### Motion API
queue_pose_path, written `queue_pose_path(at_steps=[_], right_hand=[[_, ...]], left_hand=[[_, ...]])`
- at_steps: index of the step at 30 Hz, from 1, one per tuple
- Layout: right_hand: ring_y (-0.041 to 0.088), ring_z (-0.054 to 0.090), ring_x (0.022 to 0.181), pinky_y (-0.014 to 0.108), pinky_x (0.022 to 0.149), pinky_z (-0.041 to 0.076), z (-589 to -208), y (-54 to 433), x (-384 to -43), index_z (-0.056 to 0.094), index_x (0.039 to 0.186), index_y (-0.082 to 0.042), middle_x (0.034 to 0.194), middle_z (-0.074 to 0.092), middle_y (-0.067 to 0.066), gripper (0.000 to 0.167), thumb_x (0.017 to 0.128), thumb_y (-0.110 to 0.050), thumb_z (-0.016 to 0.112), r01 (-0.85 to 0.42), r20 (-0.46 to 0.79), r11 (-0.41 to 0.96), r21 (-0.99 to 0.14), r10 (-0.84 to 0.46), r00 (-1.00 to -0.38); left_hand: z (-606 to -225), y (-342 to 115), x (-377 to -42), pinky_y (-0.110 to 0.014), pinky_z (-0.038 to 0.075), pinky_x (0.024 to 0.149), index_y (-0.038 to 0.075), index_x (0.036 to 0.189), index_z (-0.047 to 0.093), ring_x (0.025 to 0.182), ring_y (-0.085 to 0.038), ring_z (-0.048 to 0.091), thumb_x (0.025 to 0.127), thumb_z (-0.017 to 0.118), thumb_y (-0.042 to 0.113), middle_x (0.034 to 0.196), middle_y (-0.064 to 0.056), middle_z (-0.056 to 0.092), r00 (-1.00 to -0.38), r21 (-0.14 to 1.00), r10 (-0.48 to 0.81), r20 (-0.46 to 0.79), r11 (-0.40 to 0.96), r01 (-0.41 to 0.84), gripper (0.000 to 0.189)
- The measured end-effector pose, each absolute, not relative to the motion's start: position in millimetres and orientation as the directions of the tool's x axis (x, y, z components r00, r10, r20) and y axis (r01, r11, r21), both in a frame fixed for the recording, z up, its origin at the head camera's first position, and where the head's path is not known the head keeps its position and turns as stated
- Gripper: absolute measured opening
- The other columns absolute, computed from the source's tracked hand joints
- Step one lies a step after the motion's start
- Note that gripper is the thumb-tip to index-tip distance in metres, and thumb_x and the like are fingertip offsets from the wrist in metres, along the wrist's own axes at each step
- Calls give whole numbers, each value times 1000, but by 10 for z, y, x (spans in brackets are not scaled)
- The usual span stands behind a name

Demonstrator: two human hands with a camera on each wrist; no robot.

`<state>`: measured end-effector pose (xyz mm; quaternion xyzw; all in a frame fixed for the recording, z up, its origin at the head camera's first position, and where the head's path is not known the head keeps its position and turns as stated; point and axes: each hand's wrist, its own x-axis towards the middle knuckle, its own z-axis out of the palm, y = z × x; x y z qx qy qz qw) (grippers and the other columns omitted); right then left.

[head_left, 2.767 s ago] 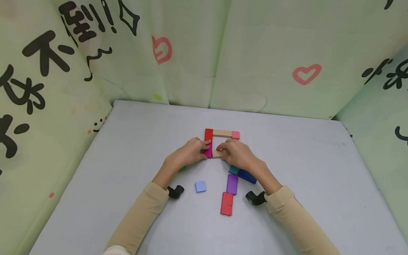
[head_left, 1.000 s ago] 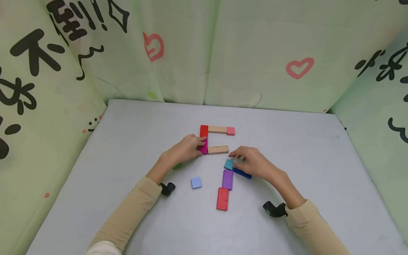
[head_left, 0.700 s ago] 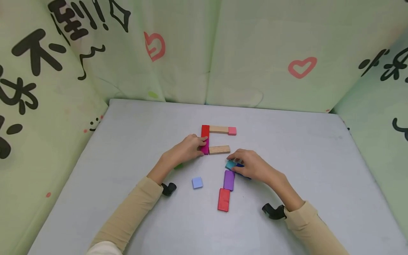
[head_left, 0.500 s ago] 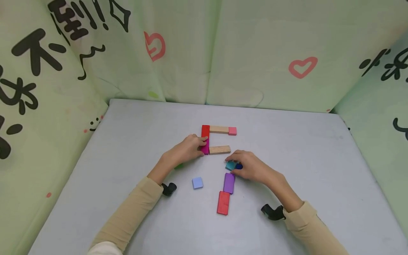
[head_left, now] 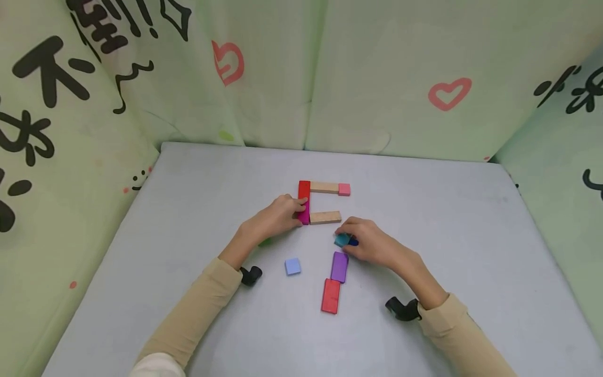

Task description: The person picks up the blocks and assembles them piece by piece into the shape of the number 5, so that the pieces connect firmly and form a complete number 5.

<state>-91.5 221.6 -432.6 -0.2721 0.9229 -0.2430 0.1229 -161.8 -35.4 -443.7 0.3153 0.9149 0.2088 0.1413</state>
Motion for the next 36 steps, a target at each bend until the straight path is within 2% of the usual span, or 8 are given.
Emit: queue_pose_path(at_steps=[9, 14, 21, 31, 36], right_hand=[[26, 69, 95, 39, 83, 62, -4301, 2265, -961, 72, 115, 7, 111, 69, 19, 31, 86, 0, 80, -495, -18, 718, -490, -576, -817], [28, 70, 93, 38, 81, 62, -4265, 2308, -1005, 70, 117, 10, 114, 68, 21, 34, 85, 2, 79, -456, -22, 737, -499, -537, -843], [31, 71, 95, 41, 83, 62, -4257, 2362, -1066, 69, 121, 10, 117, 68, 24, 36, 87, 2, 77, -417, -33, 760, -499, -498, -867], [33, 69, 96, 45, 85, 62, -4264, 2371, -1184, 68, 123, 10, 117, 68, 24, 37, 89, -2, 77, -377, -52, 784, -492, -459, -887], [33, 66, 97, 46, 87, 60, -4270, 2355, -1261, 68, 124, 9, 118, 68, 24, 38, 89, -3, 77, -348, -65, 797, -494, -433, -899]], left_hand=[[-4428, -355, -1618, -28, 56, 88, -1, 136, 64, 115, -28, 59, 93, 77, 12, 153, -13, 53, -758, 466, 638, -133, 716, 521, 46], [-4413, -355, -1623, -27, 56, 88, -1, 136, 63, 116, -29, 59, 94, 76, 11, 153, -13, 52, -759, 475, 636, -140, 715, 513, 46], [-4423, -358, -1634, -23, 53, 81, -1, 136, 63, 111, -27, 59, 94, 77, 12, 153, -13, 52, -755, 481, 640, -146, 712, 511, 46], [-4412, -352, -1634, -26, 55, 88, -1, 136, 63, 119, -30, 59, 94, 76, 12, 154, -14, 52, -753, 470, 639, -157, 719, 512, 47], [-4412, -352, -1633, -27, 55, 88, -1, 137, 63, 119, -30, 59, 94, 76, 13, 154, -14, 51, -750, 466, 641, -163, 720, 514, 47]])
